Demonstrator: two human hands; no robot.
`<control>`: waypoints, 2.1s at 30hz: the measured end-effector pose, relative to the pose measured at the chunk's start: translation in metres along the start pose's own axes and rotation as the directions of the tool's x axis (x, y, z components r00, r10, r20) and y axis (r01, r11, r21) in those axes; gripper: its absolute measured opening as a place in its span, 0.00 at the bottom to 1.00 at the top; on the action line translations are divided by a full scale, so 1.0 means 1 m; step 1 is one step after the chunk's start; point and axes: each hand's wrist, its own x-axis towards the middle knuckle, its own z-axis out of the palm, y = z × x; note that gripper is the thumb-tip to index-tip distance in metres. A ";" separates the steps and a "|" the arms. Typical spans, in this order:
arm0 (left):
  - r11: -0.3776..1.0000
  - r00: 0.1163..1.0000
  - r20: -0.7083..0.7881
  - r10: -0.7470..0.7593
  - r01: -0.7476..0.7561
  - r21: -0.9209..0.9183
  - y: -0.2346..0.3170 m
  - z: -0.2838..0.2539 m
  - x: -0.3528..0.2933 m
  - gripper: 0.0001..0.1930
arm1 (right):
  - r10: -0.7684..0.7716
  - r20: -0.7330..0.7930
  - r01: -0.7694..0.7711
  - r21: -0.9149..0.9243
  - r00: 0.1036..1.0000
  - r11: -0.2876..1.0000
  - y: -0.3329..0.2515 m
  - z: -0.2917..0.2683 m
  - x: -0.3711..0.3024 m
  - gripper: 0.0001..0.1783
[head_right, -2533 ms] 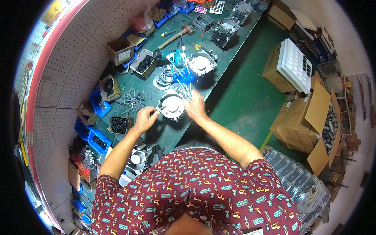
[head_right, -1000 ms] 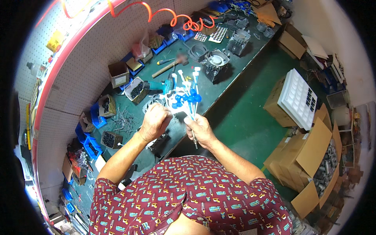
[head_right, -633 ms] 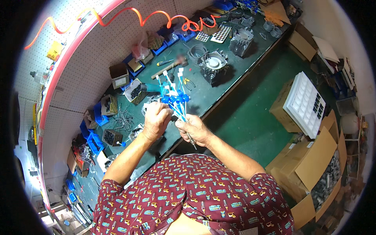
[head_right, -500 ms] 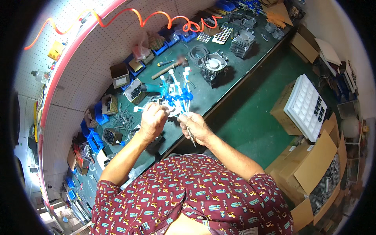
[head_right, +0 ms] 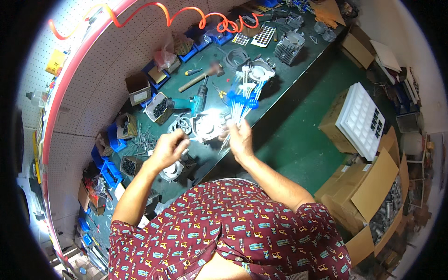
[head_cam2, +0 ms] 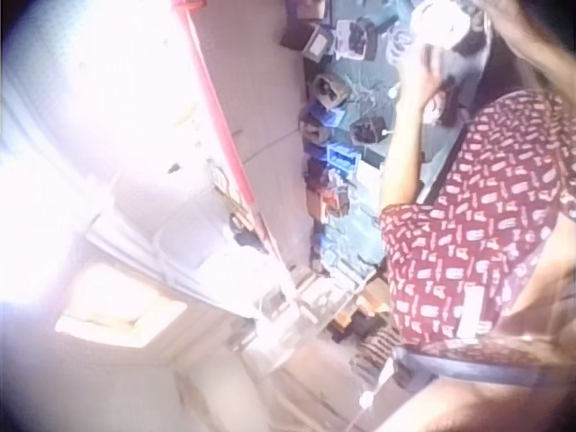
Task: The person uses a pneumatic tool to fasten components into circular metal housings on a workbench, then inserts blue-tipped LED wires into the same housings. The person handles multiple housings and LED wires, placing finished units on the table.
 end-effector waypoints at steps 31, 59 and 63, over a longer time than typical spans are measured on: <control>0.880 0.970 0.137 -0.199 0.239 -0.411 -0.198 0.059 0.042 0.08 | -0.210 -0.160 0.066 -0.622 0.965 0.780 0.081 -0.015 0.044 0.14; 0.553 0.693 0.657 -0.297 0.686 -0.473 -0.182 0.052 0.085 0.10 | -0.114 -0.196 -0.029 -0.605 0.974 0.796 0.061 -0.003 0.033 0.14; 0.568 0.712 0.687 -0.143 0.628 -0.532 -0.204 0.058 0.087 0.10 | -0.087 -0.213 -0.057 -0.586 0.973 0.808 0.059 0.001 0.034 0.15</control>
